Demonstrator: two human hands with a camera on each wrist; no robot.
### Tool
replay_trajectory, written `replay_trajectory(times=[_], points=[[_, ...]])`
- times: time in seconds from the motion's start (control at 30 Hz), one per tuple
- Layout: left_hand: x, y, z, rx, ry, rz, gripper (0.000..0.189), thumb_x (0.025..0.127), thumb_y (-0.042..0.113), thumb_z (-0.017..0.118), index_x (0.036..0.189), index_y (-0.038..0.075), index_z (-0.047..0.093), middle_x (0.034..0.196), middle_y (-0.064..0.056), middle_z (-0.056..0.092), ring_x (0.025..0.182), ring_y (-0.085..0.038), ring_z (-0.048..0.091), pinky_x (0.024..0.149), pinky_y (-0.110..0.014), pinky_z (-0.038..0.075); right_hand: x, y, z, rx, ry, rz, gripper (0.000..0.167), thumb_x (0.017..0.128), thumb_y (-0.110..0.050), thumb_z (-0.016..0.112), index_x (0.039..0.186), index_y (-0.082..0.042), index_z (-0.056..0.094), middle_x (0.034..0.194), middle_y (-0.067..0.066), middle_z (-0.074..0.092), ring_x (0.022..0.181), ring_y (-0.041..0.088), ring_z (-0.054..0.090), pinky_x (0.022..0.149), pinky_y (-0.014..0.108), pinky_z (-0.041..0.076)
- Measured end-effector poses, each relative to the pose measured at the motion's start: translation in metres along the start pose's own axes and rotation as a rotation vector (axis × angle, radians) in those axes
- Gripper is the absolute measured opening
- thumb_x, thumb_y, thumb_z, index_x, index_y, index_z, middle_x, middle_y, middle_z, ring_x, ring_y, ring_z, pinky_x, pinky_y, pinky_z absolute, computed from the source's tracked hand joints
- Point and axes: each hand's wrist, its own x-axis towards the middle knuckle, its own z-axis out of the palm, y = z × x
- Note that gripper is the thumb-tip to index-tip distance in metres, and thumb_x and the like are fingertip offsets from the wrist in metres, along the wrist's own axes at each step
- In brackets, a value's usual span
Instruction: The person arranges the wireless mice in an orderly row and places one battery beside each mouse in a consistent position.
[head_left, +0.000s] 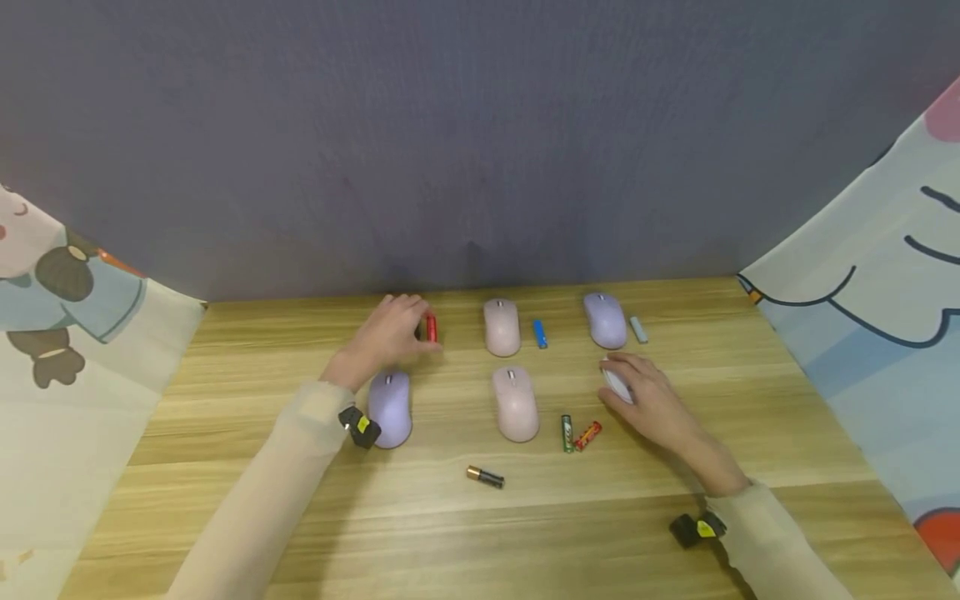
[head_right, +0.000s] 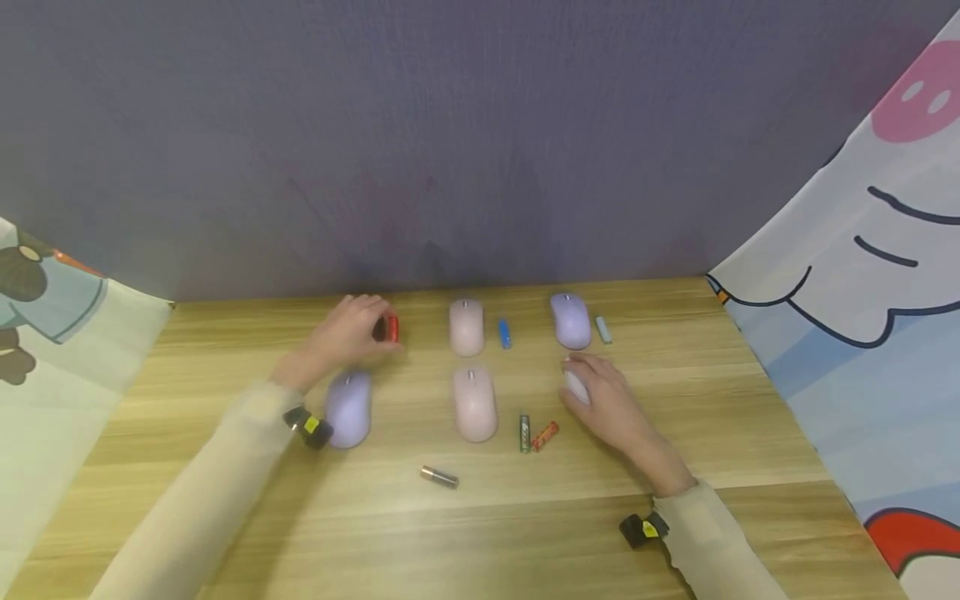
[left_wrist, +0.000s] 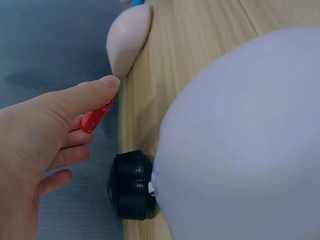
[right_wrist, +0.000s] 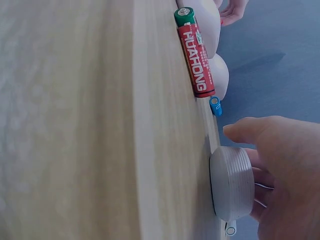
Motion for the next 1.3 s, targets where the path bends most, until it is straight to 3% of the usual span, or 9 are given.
replay_trajectory(times=[0.47,0.97,1.3], points=[[0.010,-0.007,0.005,0.068,-0.049,0.011,0.062,0.086,0.044,0.083,0.129,0.002,0.066,0.134,-0.017,0.065,0.128,-0.036,0.056,0.118,-0.052,0.036,0.002,0.001,0.002,0.003,0.003,0.003,0.044,0.095,-0.014,0.074,0.133,0.004,0.062,0.139,0.026,0.058,0.130,0.047,0.052,0.110,0.066,0.040],[0.012,-0.011,0.010,0.055,-0.101,-0.021,0.067,0.088,0.044,0.081,0.135,0.001,0.063,0.146,-0.022,0.057,0.138,-0.040,0.049,0.125,-0.057,0.029,0.000,0.001,0.004,0.009,0.020,-0.016,0.043,0.094,-0.013,0.075,0.132,0.005,0.063,0.138,0.026,0.060,0.129,0.047,0.053,0.109,0.067,0.041],[0.012,-0.012,0.013,0.090,-0.078,0.030,0.064,0.086,0.044,0.083,0.130,0.001,0.066,0.137,-0.017,0.064,0.130,-0.036,0.054,0.118,-0.057,0.037,0.001,0.001,0.004,0.002,0.025,-0.020,0.042,0.094,-0.013,0.075,0.131,0.004,0.063,0.137,0.025,0.061,0.128,0.046,0.054,0.108,0.067,0.042]])
